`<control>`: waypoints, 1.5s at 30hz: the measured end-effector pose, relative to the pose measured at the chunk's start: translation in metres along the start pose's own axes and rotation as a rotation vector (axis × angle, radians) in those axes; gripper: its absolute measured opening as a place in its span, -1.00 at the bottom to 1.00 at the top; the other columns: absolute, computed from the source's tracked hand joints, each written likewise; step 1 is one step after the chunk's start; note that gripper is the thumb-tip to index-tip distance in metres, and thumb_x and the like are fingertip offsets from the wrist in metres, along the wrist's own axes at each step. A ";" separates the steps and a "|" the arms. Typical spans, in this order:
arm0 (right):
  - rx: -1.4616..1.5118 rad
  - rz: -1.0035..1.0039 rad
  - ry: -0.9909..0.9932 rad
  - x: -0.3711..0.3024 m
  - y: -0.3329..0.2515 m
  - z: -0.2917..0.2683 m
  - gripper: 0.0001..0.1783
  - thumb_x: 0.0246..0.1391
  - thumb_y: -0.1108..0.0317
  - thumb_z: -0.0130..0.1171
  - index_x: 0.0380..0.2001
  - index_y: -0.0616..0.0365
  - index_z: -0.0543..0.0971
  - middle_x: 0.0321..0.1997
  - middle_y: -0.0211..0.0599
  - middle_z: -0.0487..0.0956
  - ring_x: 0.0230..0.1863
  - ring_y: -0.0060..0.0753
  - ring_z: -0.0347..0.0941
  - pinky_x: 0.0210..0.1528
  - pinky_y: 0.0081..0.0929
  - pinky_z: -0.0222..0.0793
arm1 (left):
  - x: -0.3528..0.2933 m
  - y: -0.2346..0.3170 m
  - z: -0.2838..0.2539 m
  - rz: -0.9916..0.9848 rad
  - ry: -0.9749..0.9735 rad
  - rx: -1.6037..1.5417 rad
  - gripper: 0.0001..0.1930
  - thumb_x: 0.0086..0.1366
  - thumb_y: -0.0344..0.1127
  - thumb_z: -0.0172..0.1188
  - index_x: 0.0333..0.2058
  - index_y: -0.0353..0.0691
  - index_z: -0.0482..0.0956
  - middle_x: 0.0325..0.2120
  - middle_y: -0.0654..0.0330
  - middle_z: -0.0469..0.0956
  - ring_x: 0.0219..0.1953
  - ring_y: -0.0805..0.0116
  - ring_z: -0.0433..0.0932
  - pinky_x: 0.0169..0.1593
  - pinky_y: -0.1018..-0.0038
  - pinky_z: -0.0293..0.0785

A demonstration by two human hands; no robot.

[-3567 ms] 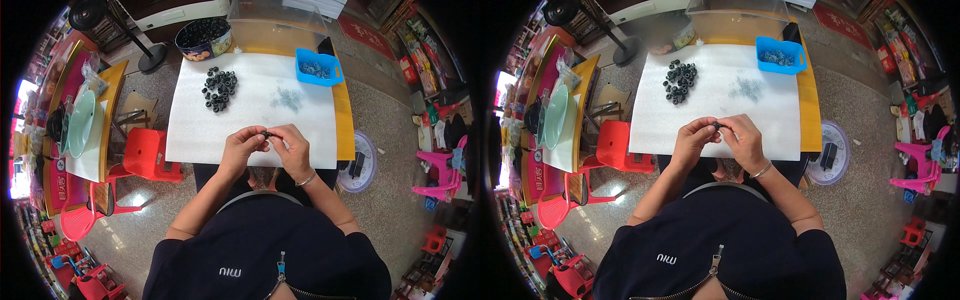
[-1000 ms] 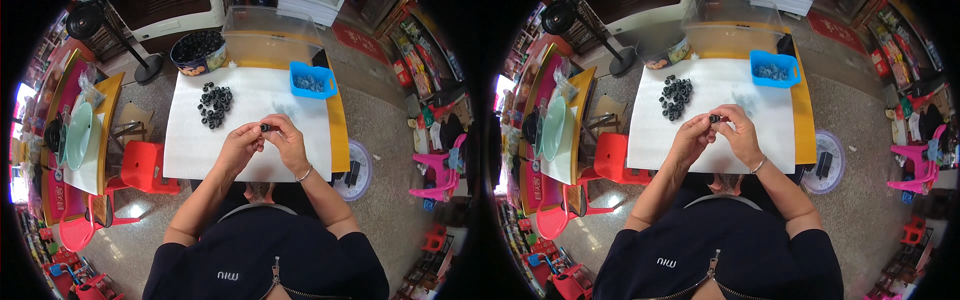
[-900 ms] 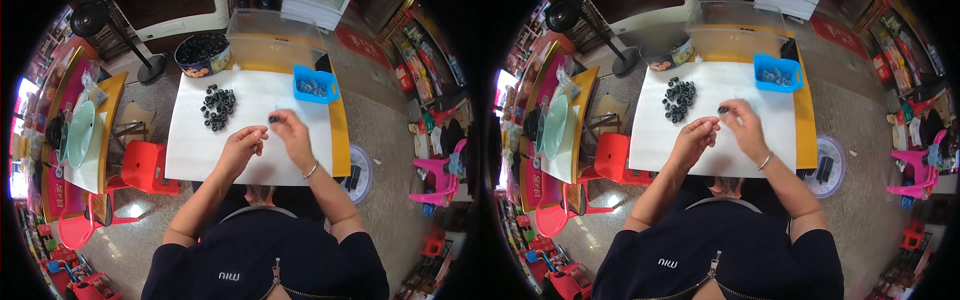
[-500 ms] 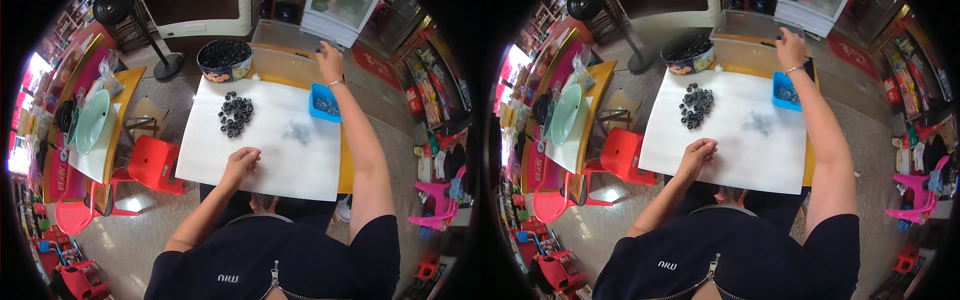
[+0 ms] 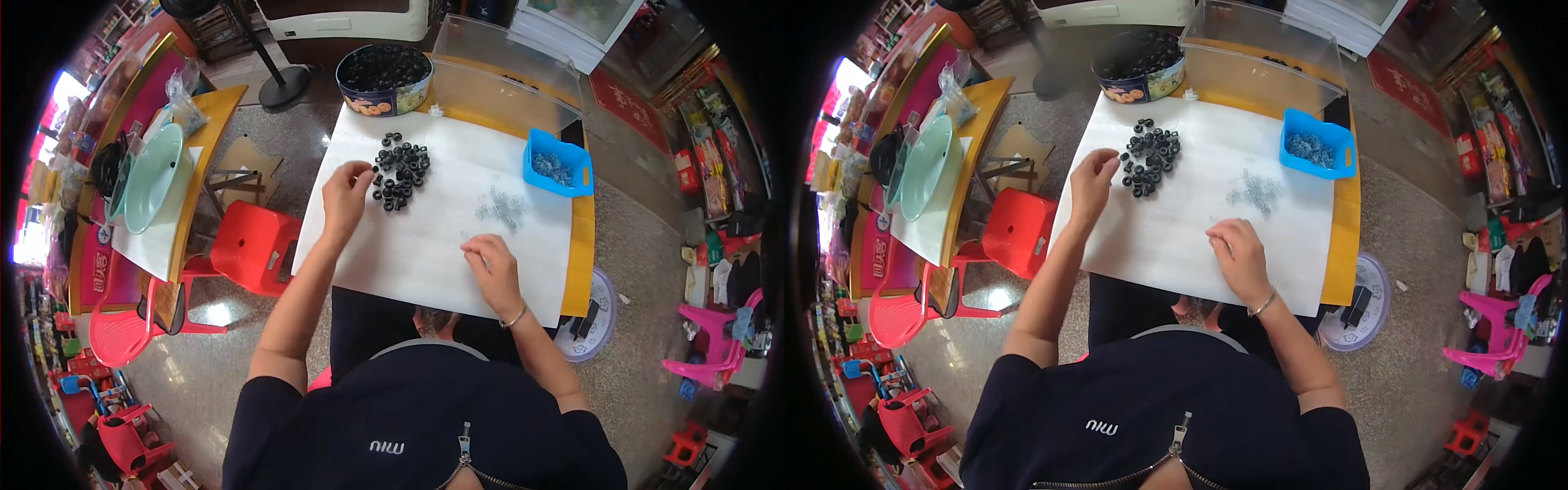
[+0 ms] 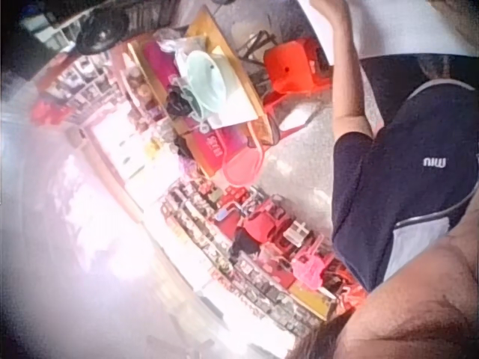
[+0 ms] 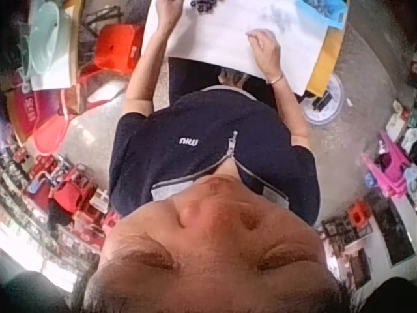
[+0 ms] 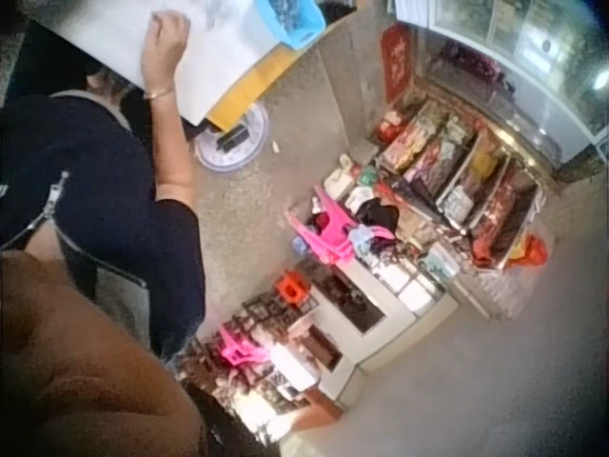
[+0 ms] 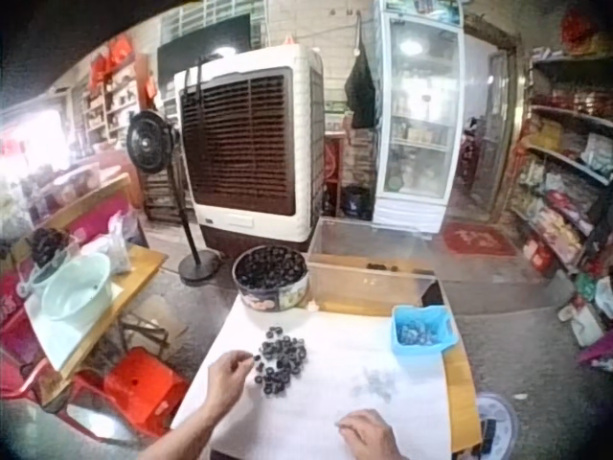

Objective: The recorder is assembling small black plastic grommets with tiny metal inserts by hand.

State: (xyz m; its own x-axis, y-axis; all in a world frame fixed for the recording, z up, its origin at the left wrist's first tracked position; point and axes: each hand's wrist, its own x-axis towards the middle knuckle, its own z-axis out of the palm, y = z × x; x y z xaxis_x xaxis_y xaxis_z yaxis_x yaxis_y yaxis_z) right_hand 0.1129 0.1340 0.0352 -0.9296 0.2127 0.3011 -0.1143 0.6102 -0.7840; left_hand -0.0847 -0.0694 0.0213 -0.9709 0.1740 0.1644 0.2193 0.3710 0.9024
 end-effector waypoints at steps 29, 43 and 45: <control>0.159 -0.124 0.164 -0.004 -0.053 0.002 -0.69 -0.09 0.54 0.17 -0.19 0.12 0.56 -0.18 -0.22 0.41 -0.21 -0.35 0.39 -0.17 -0.49 0.36 | -0.117 0.074 0.024 -0.564 -0.625 -1.220 -0.70 0.22 -0.40 0.17 -0.08 -0.38 0.49 -0.29 0.18 0.53 -0.33 0.46 0.49 -0.26 0.56 0.40; 0.398 0.072 0.152 -0.014 -0.044 0.006 -0.81 0.03 0.51 0.15 -0.23 0.24 0.53 -0.33 -0.27 0.55 -0.34 -0.49 0.49 -0.25 -0.55 0.42 | -0.129 0.069 0.037 0.168 -0.361 -0.482 -0.70 0.24 -0.52 0.12 -0.04 -0.32 0.42 -0.25 0.22 0.50 -0.23 0.49 0.47 -0.13 0.56 0.44; 0.452 0.106 0.190 -0.016 -0.038 0.012 -0.82 0.03 0.51 0.15 -0.24 0.25 0.53 -0.34 -0.29 0.56 -0.34 -0.53 0.48 -0.25 -0.57 0.42 | -0.131 0.073 0.041 -0.035 -0.373 -0.695 -0.73 0.24 -0.48 0.13 -0.08 -0.35 0.46 -0.28 0.22 0.52 -0.27 0.50 0.48 -0.15 0.58 0.43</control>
State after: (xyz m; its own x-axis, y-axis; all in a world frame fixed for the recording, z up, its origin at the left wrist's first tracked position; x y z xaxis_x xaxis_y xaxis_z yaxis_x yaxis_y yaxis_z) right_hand 0.1282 0.0986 0.0536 -0.8688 0.4165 0.2680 -0.2026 0.1948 -0.9597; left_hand 0.0622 -0.0283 0.0490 -0.8530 0.5126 0.0978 -0.0405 -0.2517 0.9669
